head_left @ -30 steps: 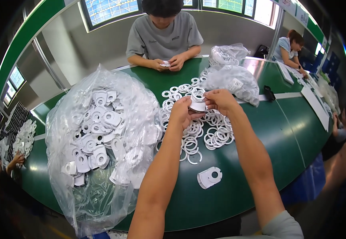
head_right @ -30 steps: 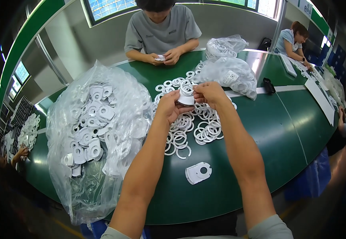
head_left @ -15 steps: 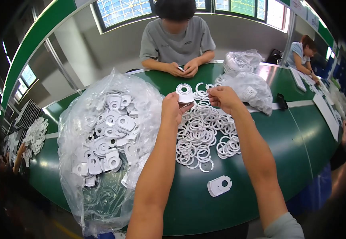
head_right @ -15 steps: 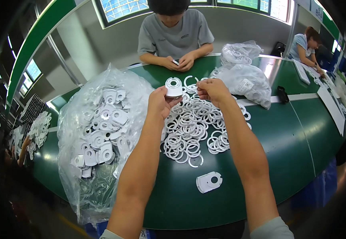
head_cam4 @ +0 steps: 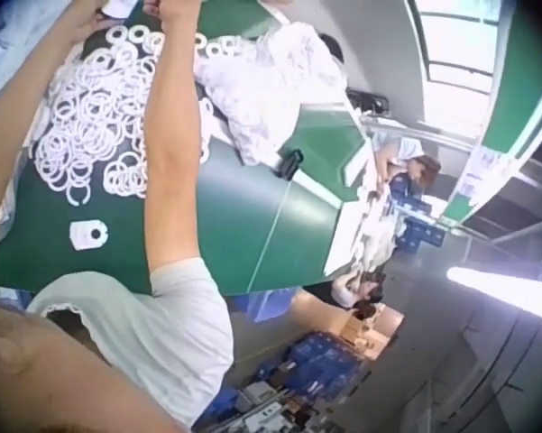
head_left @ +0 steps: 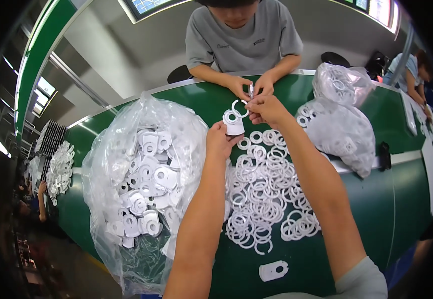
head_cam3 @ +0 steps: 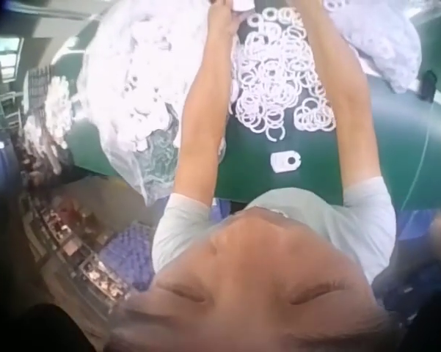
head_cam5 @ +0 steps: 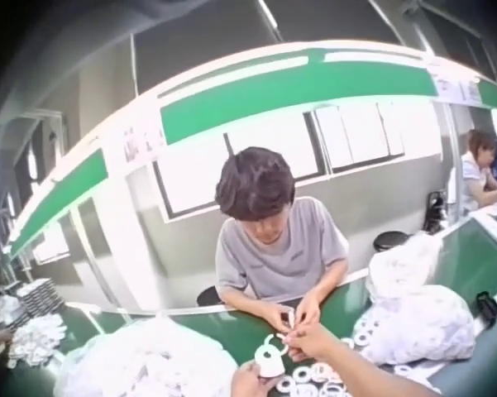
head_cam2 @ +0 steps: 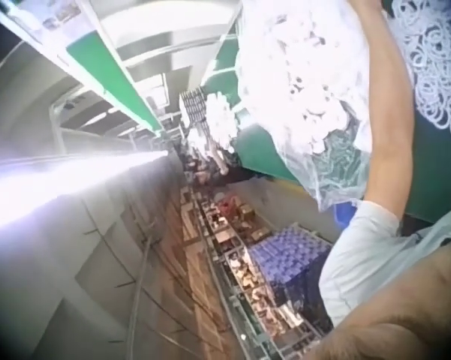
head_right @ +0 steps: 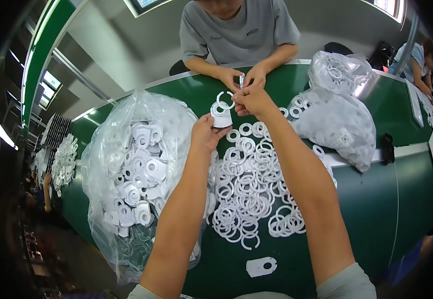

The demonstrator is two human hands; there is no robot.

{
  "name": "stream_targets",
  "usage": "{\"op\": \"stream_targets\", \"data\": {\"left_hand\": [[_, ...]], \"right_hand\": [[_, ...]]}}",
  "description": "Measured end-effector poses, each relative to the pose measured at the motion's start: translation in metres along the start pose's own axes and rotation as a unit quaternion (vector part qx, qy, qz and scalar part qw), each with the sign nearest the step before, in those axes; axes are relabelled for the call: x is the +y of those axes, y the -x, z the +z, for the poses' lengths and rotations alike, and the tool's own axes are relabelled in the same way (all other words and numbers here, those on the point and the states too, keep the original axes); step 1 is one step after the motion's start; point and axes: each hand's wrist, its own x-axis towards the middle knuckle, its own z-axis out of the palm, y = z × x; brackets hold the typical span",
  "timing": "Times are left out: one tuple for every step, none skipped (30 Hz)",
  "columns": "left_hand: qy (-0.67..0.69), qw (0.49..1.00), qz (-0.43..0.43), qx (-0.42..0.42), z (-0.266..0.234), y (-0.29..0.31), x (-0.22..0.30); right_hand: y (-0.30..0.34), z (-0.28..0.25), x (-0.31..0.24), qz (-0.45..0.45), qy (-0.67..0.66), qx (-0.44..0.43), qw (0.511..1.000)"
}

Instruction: Sorting and inspecting small white plastic parts on an assembly line workbench.

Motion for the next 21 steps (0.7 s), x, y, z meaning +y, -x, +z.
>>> {"op": "stream_targets", "data": {"left_hand": [[0.010,1.000,-0.010,0.000,-0.003,-0.007,-0.001],[0.020,1.000,-0.022,-0.002,-0.006,-0.015,-0.002],[0.020,0.999,-0.030,0.005,-0.007,-0.024,-0.003],[0.032,0.999,-0.025,-0.008,-0.008,-0.032,-0.002],[0.045,0.999,-0.021,-0.021,-0.008,-0.040,-0.002],[0.028,0.999,-0.029,-0.008,-0.008,-0.045,-0.003],[0.030,0.999,-0.032,-0.006,-0.007,-0.051,-0.003],[0.009,0.999,-0.045,0.010,-0.006,-0.055,-0.001],[-0.013,0.998,-0.057,0.026,-0.006,-0.060,0.001],[-0.017,0.997,-0.061,0.032,-0.007,-0.063,0.001],[-0.015,0.997,-0.063,0.035,-0.007,-0.066,0.001],[-0.024,0.997,-0.070,0.035,-0.007,-0.068,0.002],[-0.033,0.996,-0.077,0.033,-0.007,-0.069,0.002],[-0.034,0.996,-0.078,0.034,-0.007,-0.070,0.002],[-0.035,0.996,-0.077,0.034,-0.006,-0.069,0.002],[-0.036,0.996,-0.076,0.032,-0.006,-0.069,0.000],[-0.036,0.996,-0.077,0.032,-0.006,-0.068,0.000],[-0.039,0.996,-0.079,0.029,-0.005,-0.068,-0.001],[-0.041,0.995,-0.082,0.027,-0.005,-0.067,-0.001],[-0.042,0.995,-0.083,0.027,-0.005,-0.067,0.000],[-0.045,0.996,-0.076,0.027,-0.004,-0.066,0.000]], "right_hand": [[-0.013,0.001,0.001,0.010,-0.003,-0.003,1.000],[-0.025,0.002,0.003,0.015,0.015,-0.010,1.000],[-0.036,0.002,0.006,0.021,0.035,-0.017,0.999],[-0.044,0.004,0.005,0.015,0.029,-0.013,0.999],[-0.049,0.004,0.007,0.019,0.027,-0.015,0.999],[-0.053,0.004,0.008,0.018,0.045,-0.002,0.999],[-0.059,0.003,0.011,0.019,0.064,0.012,0.998],[-0.065,0.002,0.015,0.023,0.065,0.011,0.998],[-0.071,0.001,0.018,0.014,0.075,0.011,0.997],[-0.073,0.000,0.022,0.006,0.086,0.009,0.996],[-0.076,-0.002,0.024,0.010,0.087,0.008,0.996],[-0.078,-0.004,0.025,0.014,0.088,0.013,0.996],[-0.079,-0.005,0.026,0.017,0.088,0.021,0.996],[-0.081,-0.005,0.028,0.019,0.088,0.020,0.996],[-0.083,-0.004,0.030,0.026,0.079,0.018,0.996],[-0.084,-0.004,0.031,0.033,0.072,0.017,0.997],[-0.084,-0.004,0.033,0.033,0.071,0.017,0.997],[-0.084,-0.003,0.034,0.036,0.069,0.018,0.997],[-0.084,-0.002,0.035,0.039,0.067,0.018,0.997],[-0.085,-0.001,0.035,0.039,0.066,0.018,0.997],[-0.086,-0.001,0.035,0.038,0.076,0.020,0.996]]}}
